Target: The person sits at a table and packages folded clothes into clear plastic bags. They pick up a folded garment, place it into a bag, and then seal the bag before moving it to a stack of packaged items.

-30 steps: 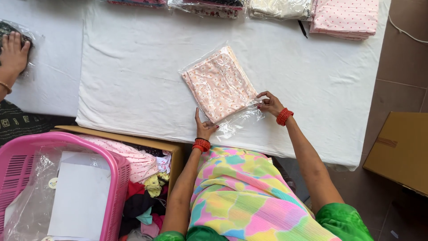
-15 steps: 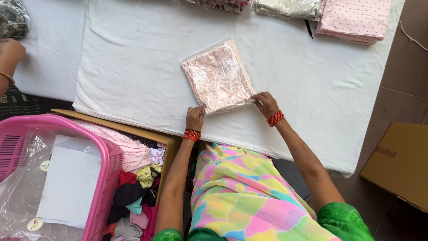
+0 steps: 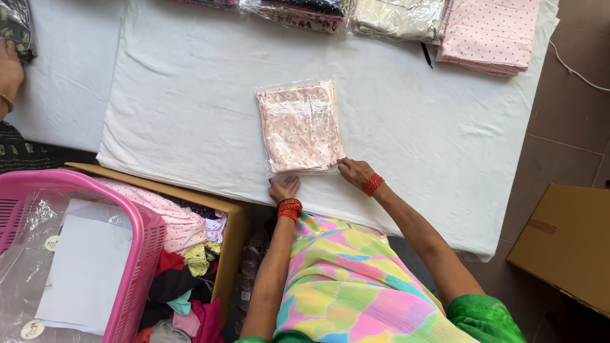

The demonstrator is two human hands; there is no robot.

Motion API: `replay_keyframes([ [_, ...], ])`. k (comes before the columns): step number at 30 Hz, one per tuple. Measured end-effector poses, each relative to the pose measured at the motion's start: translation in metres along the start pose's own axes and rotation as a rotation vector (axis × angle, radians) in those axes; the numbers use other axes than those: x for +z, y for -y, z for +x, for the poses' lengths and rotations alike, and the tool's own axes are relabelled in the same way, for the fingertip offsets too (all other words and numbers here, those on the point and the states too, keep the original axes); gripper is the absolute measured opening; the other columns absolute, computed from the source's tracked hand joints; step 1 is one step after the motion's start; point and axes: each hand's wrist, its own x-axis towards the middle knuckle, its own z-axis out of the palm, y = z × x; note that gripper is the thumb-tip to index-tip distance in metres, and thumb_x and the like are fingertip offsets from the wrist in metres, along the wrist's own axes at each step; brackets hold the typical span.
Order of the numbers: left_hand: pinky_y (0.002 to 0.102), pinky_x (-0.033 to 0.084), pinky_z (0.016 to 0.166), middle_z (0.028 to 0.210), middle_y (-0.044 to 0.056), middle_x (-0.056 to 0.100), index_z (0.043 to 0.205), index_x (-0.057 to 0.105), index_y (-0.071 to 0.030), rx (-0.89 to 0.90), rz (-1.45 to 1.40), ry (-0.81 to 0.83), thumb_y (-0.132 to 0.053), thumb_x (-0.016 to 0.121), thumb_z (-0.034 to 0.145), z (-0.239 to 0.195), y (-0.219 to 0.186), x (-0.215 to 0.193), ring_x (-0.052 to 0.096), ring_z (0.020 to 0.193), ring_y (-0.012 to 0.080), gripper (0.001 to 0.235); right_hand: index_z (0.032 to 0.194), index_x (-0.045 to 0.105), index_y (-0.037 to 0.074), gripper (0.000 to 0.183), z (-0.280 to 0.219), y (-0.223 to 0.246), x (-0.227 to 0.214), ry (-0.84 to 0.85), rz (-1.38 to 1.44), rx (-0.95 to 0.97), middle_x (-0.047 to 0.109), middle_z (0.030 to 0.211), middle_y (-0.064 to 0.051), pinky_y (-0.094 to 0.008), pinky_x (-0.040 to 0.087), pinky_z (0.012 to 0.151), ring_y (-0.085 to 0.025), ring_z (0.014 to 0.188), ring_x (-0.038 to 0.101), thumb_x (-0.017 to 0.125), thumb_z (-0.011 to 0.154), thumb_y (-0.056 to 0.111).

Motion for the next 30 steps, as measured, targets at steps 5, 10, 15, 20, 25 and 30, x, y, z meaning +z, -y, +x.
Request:
replay_keyframes([
  [5,0.052,0.060,0.082,0.122,0.014,0.060,0.144,0.040,-0.004,-0.206,-0.381,0.311,-0.052,0.066,0.084,-0.036,0.005,0.017,0.071,0.095,0.0317,0.081,0.105,0.058,0.001,0.020,0.004,0.018,0.002,-0.006,0.087,0.006,0.063,0.108,-0.012,-0.036,0.059,0.058,-0.026,0.074,0.068,0.068,0.091,0.011],
  [10,0.045,0.046,0.077,0.117,0.008,0.064,0.133,0.054,0.005,0.108,-0.125,0.154,-0.023,0.084,0.084,-0.006,0.009,0.040,0.054,0.090,0.0243,0.063,0.104,0.059,0.002,0.022,0.008,0.064,0.001,0.098,0.267,0.028,0.063,0.107,-0.013,-0.038,0.059,0.059,-0.028,0.073,0.068,0.071,0.089,0.013],
  [15,0.031,0.056,0.087,0.118,0.011,0.070,0.122,0.063,0.009,0.544,-0.042,0.386,-0.007,0.082,0.087,-0.037,-0.080,0.034,0.066,0.097,0.0159,0.043,0.113,0.064,0.012,0.027,0.022,0.049,-0.038,0.136,0.490,0.142,0.068,0.113,-0.007,-0.039,0.061,0.069,-0.026,0.080,0.071,0.075,0.092,0.024],
  [20,0.030,0.057,0.082,0.106,0.008,0.077,0.126,0.064,0.002,0.790,0.710,0.900,-0.012,0.074,0.092,-0.145,-0.258,0.060,0.071,0.094,0.0123,0.038,0.150,0.045,0.012,0.065,0.065,-0.032,-0.067,-0.201,0.811,0.825,0.060,0.142,-0.012,-0.040,0.053,0.100,-0.024,0.122,0.062,0.068,0.098,0.043],
  [25,0.030,0.059,0.079,0.101,0.008,0.078,0.124,0.065,0.001,0.729,0.949,1.212,-0.014,0.075,0.091,-0.154,-0.302,0.139,0.073,0.091,0.0116,0.038,0.162,0.026,0.017,0.095,0.059,-0.054,-0.003,-0.066,1.952,0.771,0.056,0.148,-0.013,-0.040,0.039,0.115,-0.025,0.137,0.050,0.069,0.090,0.062],
  [30,0.030,0.059,0.086,0.113,0.006,0.073,0.133,0.059,0.001,0.414,0.819,1.474,-0.010,0.073,0.094,-0.111,-0.293,0.258,0.069,0.100,0.0123,0.043,0.171,0.023,0.010,0.111,0.066,-0.071,-0.042,-0.300,2.758,0.490,0.050,0.163,-0.010,-0.040,0.043,0.123,-0.023,0.147,0.046,0.077,0.086,0.058],
])
